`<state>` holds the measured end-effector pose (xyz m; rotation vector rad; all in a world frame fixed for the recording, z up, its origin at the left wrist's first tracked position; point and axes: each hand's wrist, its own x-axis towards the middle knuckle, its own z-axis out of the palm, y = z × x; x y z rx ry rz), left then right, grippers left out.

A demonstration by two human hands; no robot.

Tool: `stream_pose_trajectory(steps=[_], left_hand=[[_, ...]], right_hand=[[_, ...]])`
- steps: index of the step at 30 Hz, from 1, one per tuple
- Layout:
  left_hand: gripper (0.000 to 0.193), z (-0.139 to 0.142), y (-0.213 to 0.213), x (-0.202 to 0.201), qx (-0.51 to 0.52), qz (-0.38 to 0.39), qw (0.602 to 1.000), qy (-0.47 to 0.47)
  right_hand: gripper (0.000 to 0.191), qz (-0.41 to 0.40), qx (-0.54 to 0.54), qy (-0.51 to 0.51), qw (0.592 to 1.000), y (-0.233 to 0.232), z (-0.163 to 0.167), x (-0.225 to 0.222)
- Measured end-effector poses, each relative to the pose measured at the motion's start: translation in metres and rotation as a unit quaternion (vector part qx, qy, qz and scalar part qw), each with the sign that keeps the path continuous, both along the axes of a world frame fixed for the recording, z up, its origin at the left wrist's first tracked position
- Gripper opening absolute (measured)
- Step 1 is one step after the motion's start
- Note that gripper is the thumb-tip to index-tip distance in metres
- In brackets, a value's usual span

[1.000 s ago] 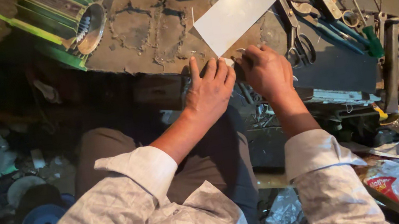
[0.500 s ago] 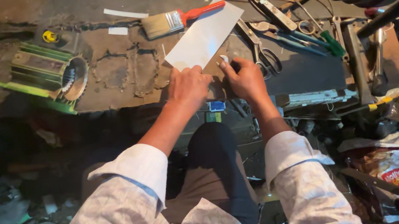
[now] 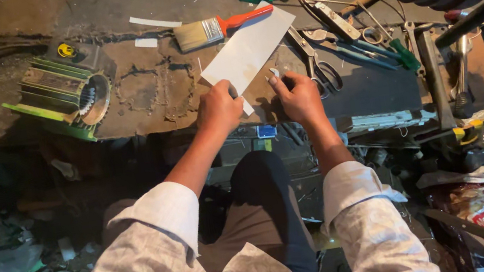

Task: The person tears small white paper strips and inserts them into the slots of a green cylindrical motor stator. They repeat this process multiple times, handling the stator and paper pieces by hand.

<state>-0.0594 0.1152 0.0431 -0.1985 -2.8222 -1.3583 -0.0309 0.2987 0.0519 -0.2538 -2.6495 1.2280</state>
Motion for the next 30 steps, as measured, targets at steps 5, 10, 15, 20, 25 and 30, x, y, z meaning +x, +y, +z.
stream_pose_trajectory(steps=[5, 10, 15, 20, 25, 30], left_hand=[[0.021, 0.001, -0.007, 0.013, -0.163, -0.086, 0.976, 0.115], [0.024, 0.000, -0.015, 0.014, -0.151, -0.199, 0.958, 0.141], [0.023, -0.002, -0.019, 0.013, -0.148, -0.187, 0.959, 0.151], [0.023, -0.008, -0.021, 0.016, -0.131, -0.134, 0.960, 0.206], [0.015, -0.020, -0.029, 0.035, -0.149, -0.159, 0.924, 0.316], [0.026, -0.017, -0.035, 0.049, -0.182, -0.179, 0.911, 0.323]], right_hand=[[0.037, 0.002, 0.008, 0.007, 1.000, 0.001, -0.001, 0.001], [0.036, -0.008, -0.046, -0.008, 0.999, 0.000, -0.005, 0.000], [0.041, -0.018, 0.036, -0.008, 0.999, -0.001, -0.003, -0.002], [0.038, -0.009, 0.007, 0.013, 1.000, -0.002, -0.005, -0.004], [0.039, -0.011, 0.005, 0.001, 1.000, 0.001, -0.012, -0.004], [0.040, -0.012, 0.015, -0.002, 1.000, 0.004, -0.015, -0.004]])
